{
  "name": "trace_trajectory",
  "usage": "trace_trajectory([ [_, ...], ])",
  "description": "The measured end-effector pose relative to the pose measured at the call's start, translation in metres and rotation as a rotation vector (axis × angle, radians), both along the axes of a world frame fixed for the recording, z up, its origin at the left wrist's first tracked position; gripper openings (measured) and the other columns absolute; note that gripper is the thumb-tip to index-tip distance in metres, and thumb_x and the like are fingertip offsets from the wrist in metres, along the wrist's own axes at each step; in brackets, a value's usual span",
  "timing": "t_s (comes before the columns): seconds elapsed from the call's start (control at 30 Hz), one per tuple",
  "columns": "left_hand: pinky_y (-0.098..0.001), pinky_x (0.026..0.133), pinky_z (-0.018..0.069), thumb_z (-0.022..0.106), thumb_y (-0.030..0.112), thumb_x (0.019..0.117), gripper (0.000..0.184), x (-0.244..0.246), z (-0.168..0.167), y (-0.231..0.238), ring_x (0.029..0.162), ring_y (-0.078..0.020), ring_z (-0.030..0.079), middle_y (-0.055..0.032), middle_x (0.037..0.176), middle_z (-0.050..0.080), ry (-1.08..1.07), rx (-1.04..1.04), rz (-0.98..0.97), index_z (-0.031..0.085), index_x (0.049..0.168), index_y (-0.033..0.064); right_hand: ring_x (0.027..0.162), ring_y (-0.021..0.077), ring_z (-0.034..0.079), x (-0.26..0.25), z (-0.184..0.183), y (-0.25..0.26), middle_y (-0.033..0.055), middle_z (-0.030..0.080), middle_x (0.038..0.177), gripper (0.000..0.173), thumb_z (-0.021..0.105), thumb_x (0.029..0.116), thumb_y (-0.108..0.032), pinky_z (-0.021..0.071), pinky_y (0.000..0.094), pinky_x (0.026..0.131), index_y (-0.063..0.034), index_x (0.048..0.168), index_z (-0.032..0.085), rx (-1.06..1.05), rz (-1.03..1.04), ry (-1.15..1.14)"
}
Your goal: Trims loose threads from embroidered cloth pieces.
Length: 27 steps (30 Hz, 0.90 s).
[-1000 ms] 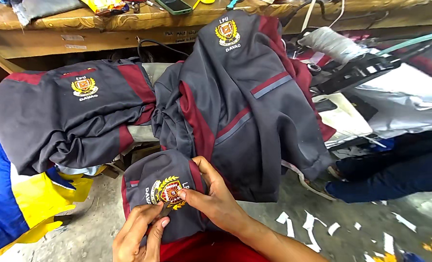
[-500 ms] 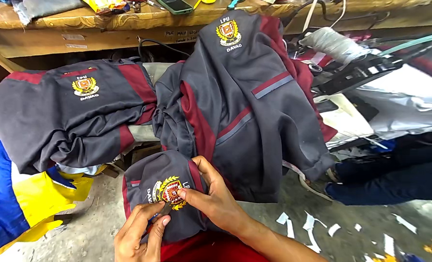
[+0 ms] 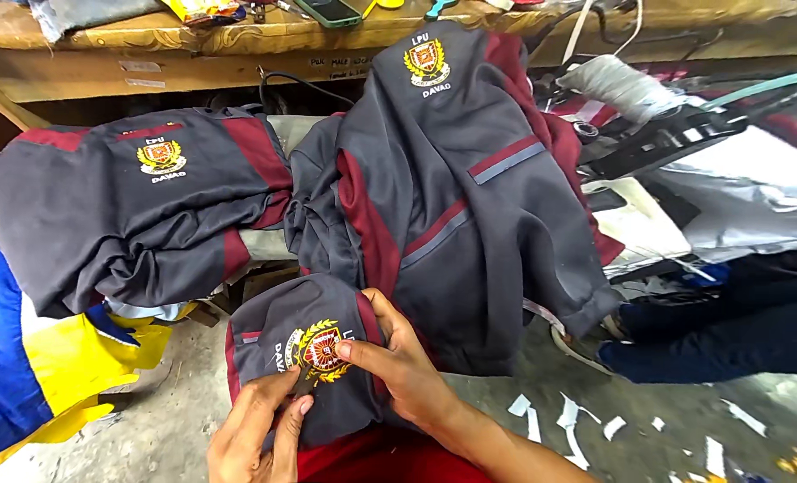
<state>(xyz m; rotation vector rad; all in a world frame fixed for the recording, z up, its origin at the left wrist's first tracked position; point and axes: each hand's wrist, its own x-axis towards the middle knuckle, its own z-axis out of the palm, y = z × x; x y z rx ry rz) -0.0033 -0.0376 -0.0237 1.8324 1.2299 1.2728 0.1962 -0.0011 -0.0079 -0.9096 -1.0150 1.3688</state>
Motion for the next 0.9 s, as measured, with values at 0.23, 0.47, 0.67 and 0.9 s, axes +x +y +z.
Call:
trace_trajectory([
  [0.23,-0.0168,0.088,0.0565,0.073,0.016,0.095,0.021,0.0021,-0.0017,0.0007,0.1,-0.0051,0.068,-0.0077,0.104,0.073,0.055,0.079,0.005,0.075,0.11,0.0016,0.103,0.0143,0.068,-0.0019,-0.0025,-0.0023,0.0098,0.065,0.112,0.037,0.063,0.0869,0.007,0.0589,0.0309,0.09,0.0007,0.121,0.049,0.028,0.006,-0.007],
  [0.47,-0.0149,0.081,0.0572,0.075,0.013,0.0932,0.021,-0.0019,0.0024,-0.0037,0.093,-0.0034,0.068,-0.0079,0.101,0.072,0.014,-0.024,-0.027,0.075,0.109,-0.001,0.104,0.0139,0.068,-0.0012,-0.0041,-0.0015,0.0099,0.065,0.112,0.037,0.063,0.0869,0.008,0.0584,0.0308,0.091,0.0008,0.12,0.048,0.051,0.015,0.001],
  [0.67,-0.0151,0.079,0.0574,0.074,0.013,0.0934,0.022,-0.002,0.0019,-0.0035,0.089,-0.0027,0.067,-0.0072,0.1,0.071,-0.001,-0.051,-0.041,0.075,0.109,-0.0013,0.103,0.014,0.068,-0.0011,-0.0053,-0.0008,0.01,0.065,0.112,0.037,0.063,0.0866,0.009,0.0583,0.0309,0.091,0.0008,0.119,0.049,0.066,0.023,0.004],
  [0.9,-0.0163,0.077,0.0585,0.075,0.012,0.0921,0.023,-0.0002,0.0008,-0.0034,0.087,-0.0034,0.068,-0.0066,0.1,0.072,-0.041,-0.087,-0.035,0.075,0.111,-0.0019,0.104,0.0135,0.067,-0.0023,-0.0052,-0.0011,0.0094,0.065,0.112,0.037,0.062,0.0868,0.008,0.0582,0.0308,0.092,0.0008,0.121,0.048,0.071,0.024,-0.023],
])
